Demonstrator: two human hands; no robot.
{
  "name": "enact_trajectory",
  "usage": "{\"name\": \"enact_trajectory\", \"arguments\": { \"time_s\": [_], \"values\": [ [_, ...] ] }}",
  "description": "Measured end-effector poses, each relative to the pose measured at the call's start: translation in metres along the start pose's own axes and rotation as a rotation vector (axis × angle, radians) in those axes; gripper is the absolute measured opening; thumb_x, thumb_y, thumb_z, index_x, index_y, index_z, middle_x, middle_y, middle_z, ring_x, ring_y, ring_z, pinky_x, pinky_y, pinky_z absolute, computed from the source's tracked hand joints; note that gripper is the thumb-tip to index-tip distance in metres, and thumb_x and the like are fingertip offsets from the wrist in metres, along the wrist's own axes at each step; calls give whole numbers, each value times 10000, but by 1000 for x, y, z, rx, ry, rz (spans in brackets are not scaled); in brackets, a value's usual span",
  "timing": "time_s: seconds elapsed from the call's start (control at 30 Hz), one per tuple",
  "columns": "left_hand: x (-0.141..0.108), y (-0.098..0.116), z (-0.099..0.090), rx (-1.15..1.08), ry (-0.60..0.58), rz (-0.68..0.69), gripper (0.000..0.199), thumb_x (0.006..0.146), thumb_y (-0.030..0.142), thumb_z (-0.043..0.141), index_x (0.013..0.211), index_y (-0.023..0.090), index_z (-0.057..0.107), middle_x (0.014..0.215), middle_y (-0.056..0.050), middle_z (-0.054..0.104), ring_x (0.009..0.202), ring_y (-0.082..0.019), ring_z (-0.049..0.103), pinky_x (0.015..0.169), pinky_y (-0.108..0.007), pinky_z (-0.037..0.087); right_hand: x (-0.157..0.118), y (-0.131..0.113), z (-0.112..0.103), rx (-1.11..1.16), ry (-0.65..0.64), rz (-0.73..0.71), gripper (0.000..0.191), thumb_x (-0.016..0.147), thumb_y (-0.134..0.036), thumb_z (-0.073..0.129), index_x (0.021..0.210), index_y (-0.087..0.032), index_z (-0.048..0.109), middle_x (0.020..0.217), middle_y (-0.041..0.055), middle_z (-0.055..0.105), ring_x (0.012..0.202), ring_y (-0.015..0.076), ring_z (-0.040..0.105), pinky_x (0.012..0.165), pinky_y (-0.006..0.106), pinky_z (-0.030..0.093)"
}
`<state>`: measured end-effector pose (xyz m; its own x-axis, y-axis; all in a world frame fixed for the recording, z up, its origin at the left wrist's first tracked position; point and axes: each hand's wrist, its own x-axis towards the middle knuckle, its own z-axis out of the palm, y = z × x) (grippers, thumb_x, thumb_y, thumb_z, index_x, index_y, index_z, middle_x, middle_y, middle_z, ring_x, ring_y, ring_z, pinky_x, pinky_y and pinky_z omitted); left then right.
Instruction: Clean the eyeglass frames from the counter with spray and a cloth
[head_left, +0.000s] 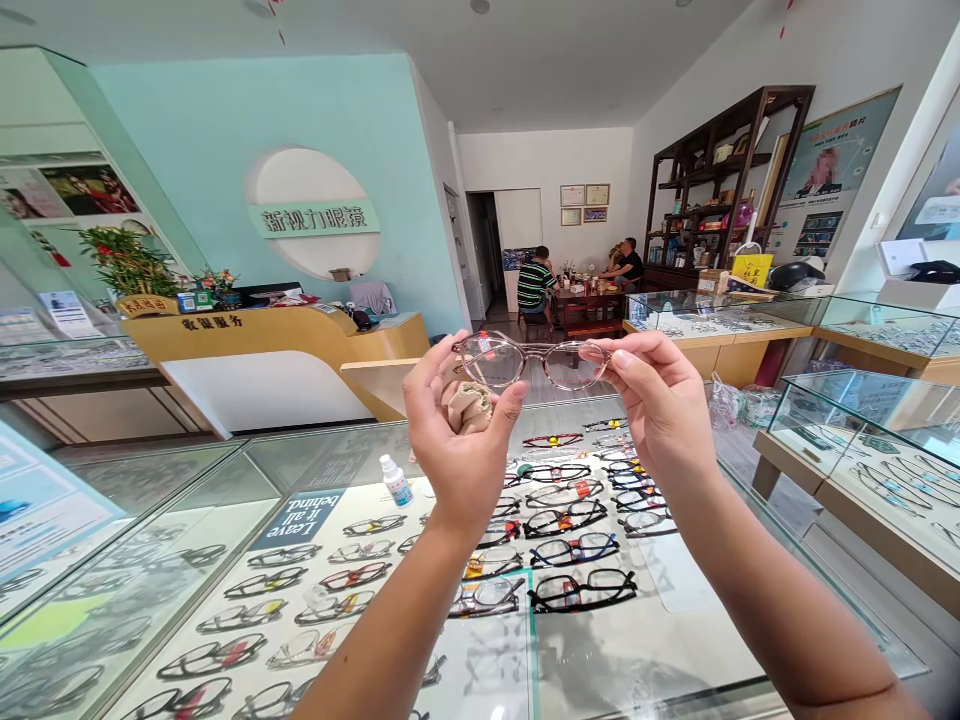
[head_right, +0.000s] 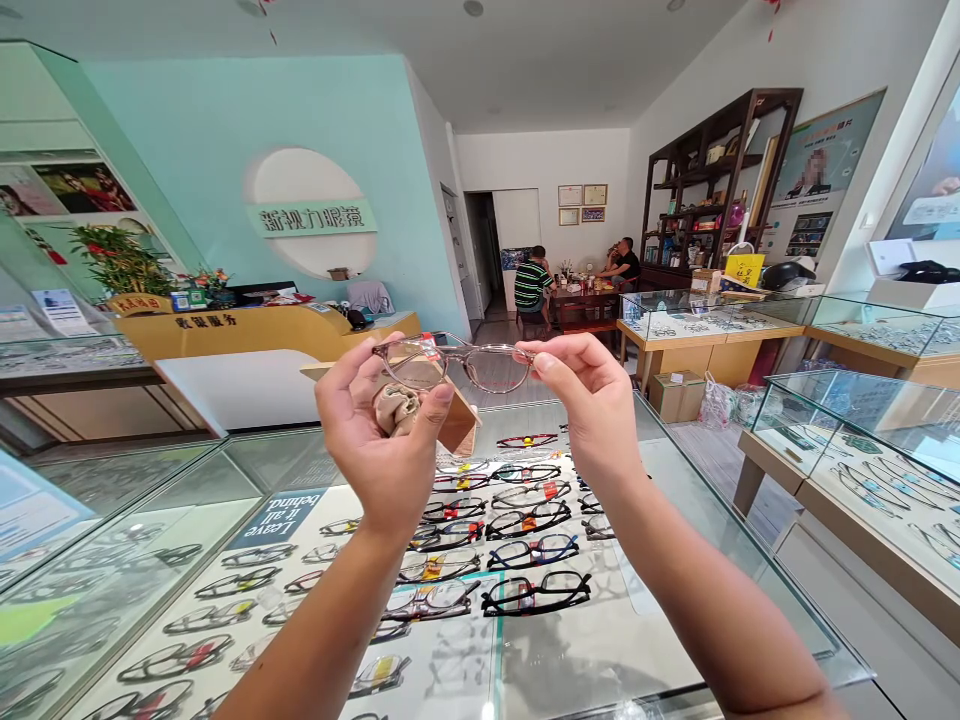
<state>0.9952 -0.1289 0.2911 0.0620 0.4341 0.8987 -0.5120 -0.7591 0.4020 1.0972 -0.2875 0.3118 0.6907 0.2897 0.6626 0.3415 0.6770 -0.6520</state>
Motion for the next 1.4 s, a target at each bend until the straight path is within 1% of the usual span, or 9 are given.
{"name": "enact_trajectory", "arguments": {
  "time_s": [0.2, 0.3, 0.47, 0.6, 0.87, 1.0, 1.2, 1.3, 1.4],
  "values": [
    [3, 2, -2, -32, -11, -31, 652, 831, 376, 943, 1370, 296, 584, 1453, -112, 712, 1091, -205, 762, 942, -373, 653, 1, 1, -2, -16, -2, -30, 61, 912, -311, 835, 934, -297, 780, 1068, -12, 835, 1075, 193, 756, 996, 375, 563],
    [4, 3, -2, -71, -28, -51, 661, 805, 364, 963, 1334, 296, 574, 1394, -102, 748, 873, -147, 751, 776, -301, 641, 1, 2, -3, -40, -5, -44, 62, 922, -320, 822, 941, -294, 768, 1071, -6, 830, 1086, 201, 750, 1005, 388, 562],
    [5, 13, -2, -167, -36, -111, 611, 804, 301, 961, 1263, 306, 558, 1248, -62, 796, 679, -93, 679, 524, -217, 485, 3, 4, -5, -66, -8, -34, 89, 930, -353, 818, 955, -299, 752, 1075, -3, 820, 1064, 202, 748, 1006, 406, 570],
    [5, 17, -1, -175, -16, -66, 638, 756, 328, 988, 1195, 289, 527, 1109, -27, 804, 660, -100, 685, 514, -217, 477, 3, 5, -5, -83, -5, -15, 92, 933, -365, 800, 954, -300, 739, 1049, 2, 814, 1071, 212, 755, 991, 408, 587],
    [5, 18, -2, -208, -35, -65, 664, 754, 324, 990, 1170, 290, 473, 1079, -23, 796, 807, -139, 762, 574, -219, 522, 1, 1, -4, -27, -7, 35, 91, 919, -347, 811, 913, -291, 739, 1000, -9, 803, 1025, 197, 751, 973, 378, 575],
    [7, 21, -1, -238, -81, -242, 664, 776, 381, 973, 1191, 274, 467, 1101, -52, 797, 756, -126, 748, 535, -197, 478, 0, 1, -3, -22, -2, 34, 91, 922, -350, 810, 901, -292, 743, 948, -12, 786, 987, 182, 737, 939, 347, 565],
    [9, 19, -5, -302, -108, -426, 685, 767, 440, 964, 1219, 292, 471, 1110, -43, 779, 593, -74, 610, 470, -194, 396, 3, 7, -8, -45, -38, 13, 90, 948, -382, 731, 979, -301, 753, 1022, 17, 780, 979, 206, 732, 952, 400, 589],
    [13, 21, -7, -405, -147, -669, 609, 791, 476, 932, 1189, 278, 516, 1060, -17, 754, 499, -33, 477, 423, -185, 334, 5, 8, -11, -71, -146, -8, 130, 947, -351, 727, 1067, -323, 770, 1109, 17, 783, 1047, 217, 728, 984, 419, 586],
    [18, 24, -7, -582, -238, -965, 494, 790, 495, 892, 1075, 219, 597, 940, -6, 704, 482, -17, 390, 403, -165, 272, 3, 3, -11, -305, -332, -148, 243, 925, -344, 809, 1165, -343, 770, 1296, 33, 758, 1250, 256, 685, 1084, 461, 547]
  ]
}}
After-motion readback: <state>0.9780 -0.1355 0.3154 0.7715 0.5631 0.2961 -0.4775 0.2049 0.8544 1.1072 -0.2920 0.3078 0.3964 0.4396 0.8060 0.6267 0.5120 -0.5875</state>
